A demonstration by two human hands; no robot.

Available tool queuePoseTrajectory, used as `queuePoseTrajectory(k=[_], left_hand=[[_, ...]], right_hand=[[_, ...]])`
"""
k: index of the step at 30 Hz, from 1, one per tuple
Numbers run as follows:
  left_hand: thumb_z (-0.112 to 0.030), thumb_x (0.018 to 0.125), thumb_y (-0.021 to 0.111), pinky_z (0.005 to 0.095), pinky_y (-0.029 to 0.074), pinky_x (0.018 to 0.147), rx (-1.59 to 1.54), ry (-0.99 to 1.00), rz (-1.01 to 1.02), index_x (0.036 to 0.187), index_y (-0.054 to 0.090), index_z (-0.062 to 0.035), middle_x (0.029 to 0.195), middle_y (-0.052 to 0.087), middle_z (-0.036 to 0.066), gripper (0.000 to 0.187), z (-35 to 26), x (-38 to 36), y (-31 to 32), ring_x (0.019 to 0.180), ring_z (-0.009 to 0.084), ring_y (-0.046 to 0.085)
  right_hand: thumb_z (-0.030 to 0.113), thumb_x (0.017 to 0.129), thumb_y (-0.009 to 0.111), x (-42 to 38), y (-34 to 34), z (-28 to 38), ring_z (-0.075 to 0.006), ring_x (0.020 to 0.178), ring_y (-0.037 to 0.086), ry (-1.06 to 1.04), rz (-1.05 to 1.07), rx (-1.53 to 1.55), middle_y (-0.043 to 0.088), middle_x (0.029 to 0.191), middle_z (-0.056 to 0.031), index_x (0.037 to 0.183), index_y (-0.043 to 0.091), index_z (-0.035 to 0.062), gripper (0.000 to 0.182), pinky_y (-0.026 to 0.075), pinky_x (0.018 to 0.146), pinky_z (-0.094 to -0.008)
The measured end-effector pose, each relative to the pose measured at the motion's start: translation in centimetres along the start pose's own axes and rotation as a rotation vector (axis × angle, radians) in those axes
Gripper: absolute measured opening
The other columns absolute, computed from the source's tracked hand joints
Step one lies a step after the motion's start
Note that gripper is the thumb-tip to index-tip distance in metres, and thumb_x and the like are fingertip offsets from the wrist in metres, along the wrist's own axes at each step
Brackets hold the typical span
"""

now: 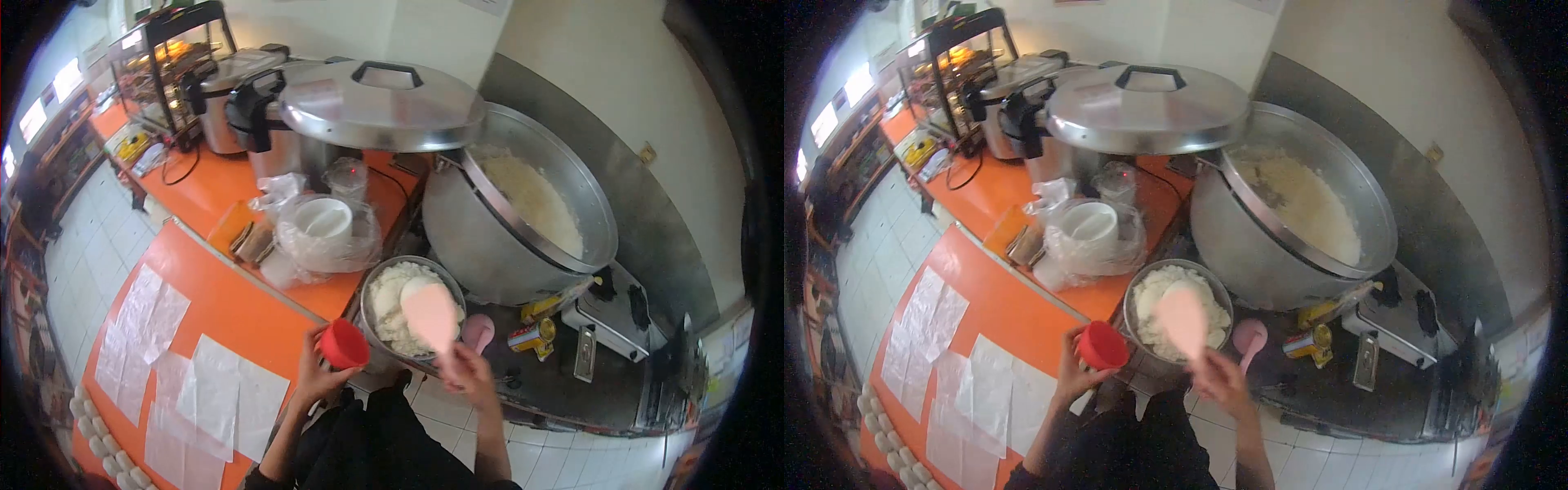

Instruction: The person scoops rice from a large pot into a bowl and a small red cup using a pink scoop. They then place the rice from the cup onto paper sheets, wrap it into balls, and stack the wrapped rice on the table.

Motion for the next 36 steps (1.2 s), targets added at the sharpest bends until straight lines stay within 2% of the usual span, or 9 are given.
queuePoseTrajectory(k=[6,7,10,14,17,21,27,30,36], left_hand=[[-0.01,0.057,0.081,0.0401,0.042,0.095,0.276,0.084,0.216,0.125,0.038,-0.0044,0.128,0.044,0.019,0.081,-2.4,6.2,5.8,0.116,0.0349,0.046],[-0.01,0.057,0.081,0.0405,0.041,0.095,0.314,0.104,0.234,0.126,0.038,-0.0043,0.128,0.044,0.019,0.081,-2.6,6.7,6.3,0.116,0.0355,0.046],[-0.009,0.057,0.08,0.0408,0.041,0.096,0.372,0.147,0.304,0.126,0.039,-0.0038,0.128,0.044,0.02,0.08,-3.1,7.8,6.9,0.116,0.0362,0.045],[-0.008,0.055,0.08,0.0406,0.04,0.096,0.338,0.134,0.327,0.128,0.04,-0.0039,0.128,0.044,0.02,0.083,-2.1,8.4,7.5,0.116,0.036,0.045],[-0.007,0.055,0.08,0.041,0.039,0.097,0.396,0.164,0.314,0.128,0.041,-0.005,0.128,0.044,0.019,0.083,-2.4,8.2,8.5,0.117,0.0355,0.044],[-0.007,0.056,0.08,0.0415,0.037,0.098,0.425,0.215,0.349,0.129,0.04,-0.0065,0.13,0.042,0.018,0.083,-1.5,8.2,9.3,0.12,0.0365,0.04],[-0.007,0.06,0.075,0.0428,0.035,0.099,0.441,0.157,0.37,0.131,0.032,-0.0066,0.133,0.034,0.021,0.083,-2.9,7.6,9.0,0.121,0.0389,0.037],[-0.01,0.059,0.077,0.0427,0.036,0.099,0.442,0.113,0.357,0.129,0.034,-0.0046,0.13,0.039,0.02,0.082,-2.5,7.2,8.8,0.121,0.0378,0.037],[-0.013,0.055,0.083,0.0422,0.045,0.089,0.553,0.113,0.216,0.122,0.04,-0.0024,0.12,0.051,0.021,0.08,-1.9,6.6,8.5,0.111,0.0366,0.051]], right_hand=[[0.017,0.091,0.052,-1.5,-4.0,-1.2,-0.0068,0.055,0.05,0.088,-0.459,-0.535,0.064,0.082,-0.0085,0.123,0.053,0.0049,0.034,0.042,0.051,-0.0235],[0.015,0.09,0.052,-0.8,-4.3,-2.6,-0.0122,0.057,0.054,0.005,-0.423,-0.656,0.064,0.074,-0.0138,0.119,0.055,0.003,0.031,0.044,0.055,-0.0277],[0.009,0.088,0.054,1.4,-2.2,-1.7,-0.0113,0.056,0.05,-0.138,-0.405,-0.778,0.062,0.075,-0.0126,0.116,0.056,0.0,0.03,0.044,0.053,-0.0273],[0.008,0.085,0.055,2.0,-2.1,0.1,-0.0234,0.06,0.054,-0.111,-0.268,-0.849,0.056,0.07,-0.0156,0.114,0.057,0.0015,0.03,0.043,0.059,-0.0351],[0.011,0.086,0.053,2.1,-2.6,-0.5,-0.0348,0.074,0.058,-0.132,-0.174,-0.88,0.057,0.084,-0.0219,0.116,0.056,0.0014,0.031,0.044,0.067,-0.0394],[0.01,0.086,0.053,2.8,-2.5,-1.2,-0.0357,0.075,0.057,-0.122,-0.04,-0.873,0.057,0.086,-0.0192,0.106,0.058,-0.0022,0.024,0.044,0.068,-0.0412],[0.011,0.086,0.054,3.9,-3.9,-1.2,-0.0324,0.074,0.057,-0.175,0.064,-0.747,0.058,0.084,-0.019,0.107,0.058,-0.0012,0.025,0.044,0.067,-0.0379],[0.014,0.089,0.052,1.2,-3.8,1.4,-0.0216,0.063,0.056,-0.173,-0.058,-0.74,0.058,0.081,-0.0141,0.108,0.058,-0.0008,0.025,0.044,0.058,-0.0326],[0.02,0.096,0.042,-4.3,-2.7,-2.0,-0.0053,0.048,0.044,0.427,-0.356,0.187,0.051,0.071,-0.0017,0.112,0.055,0.0015,0.027,0.036,0.043,-0.0242]])
Point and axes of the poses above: each hand's wrist, its own x-axis towards the middle knuckle, its own y-axis out of the palm, z = x × y, the point moved 1 cm from there along x, towards the middle knuckle
